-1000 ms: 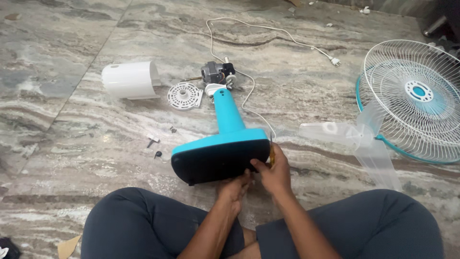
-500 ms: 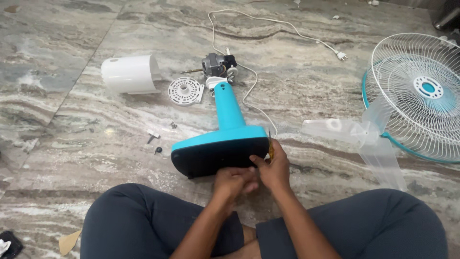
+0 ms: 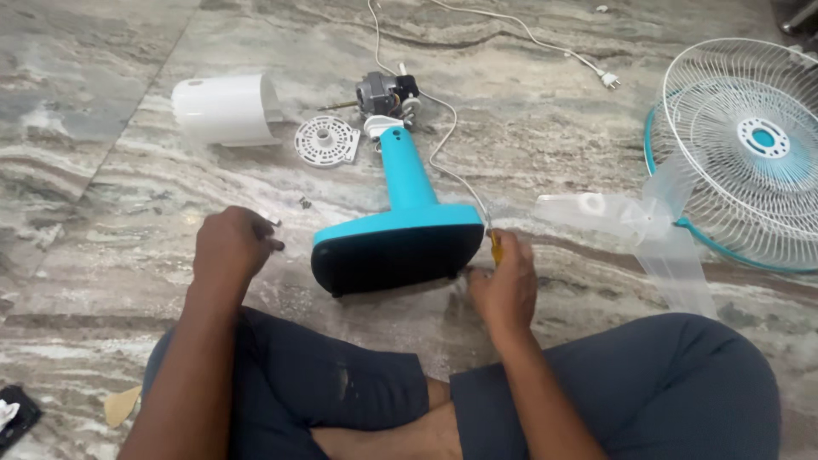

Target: The person assembles a small electric fan by attaching the motor housing and rear cover to the base using a screwdriver. The person then secures the rear grille to the motor assembly.

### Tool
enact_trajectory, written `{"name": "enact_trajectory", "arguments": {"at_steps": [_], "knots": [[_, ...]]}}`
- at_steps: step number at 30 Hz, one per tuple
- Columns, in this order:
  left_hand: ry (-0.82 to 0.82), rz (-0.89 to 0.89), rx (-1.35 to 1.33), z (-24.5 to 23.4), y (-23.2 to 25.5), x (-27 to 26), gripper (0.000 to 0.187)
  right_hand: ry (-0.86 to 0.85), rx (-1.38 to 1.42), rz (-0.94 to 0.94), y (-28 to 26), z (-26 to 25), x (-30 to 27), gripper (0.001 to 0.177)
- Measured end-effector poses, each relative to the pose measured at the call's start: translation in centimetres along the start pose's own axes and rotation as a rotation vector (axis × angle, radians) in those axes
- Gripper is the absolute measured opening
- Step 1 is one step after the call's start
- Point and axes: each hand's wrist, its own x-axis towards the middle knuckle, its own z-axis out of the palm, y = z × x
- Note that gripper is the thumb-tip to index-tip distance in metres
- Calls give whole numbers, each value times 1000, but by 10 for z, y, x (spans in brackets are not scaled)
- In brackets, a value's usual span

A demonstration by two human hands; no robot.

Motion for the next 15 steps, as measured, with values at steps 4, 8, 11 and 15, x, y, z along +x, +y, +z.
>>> {"name": "enact_trajectory", "arguments": {"at_steps": [4, 8, 11, 15], "knots": [[55, -68, 21, 42, -17, 19, 34, 35, 37, 3, -20, -32, 2, 43], [104, 62, 105, 74, -31, 32, 20, 25, 123, -19, -30, -41, 6, 35], [148, 87, 116, 82, -33, 29, 21, 30, 178, -68, -30, -37, 6, 31], [105, 74, 122, 81, -29, 26, 21, 11, 199, -61, -29, -32, 6, 26]]}}
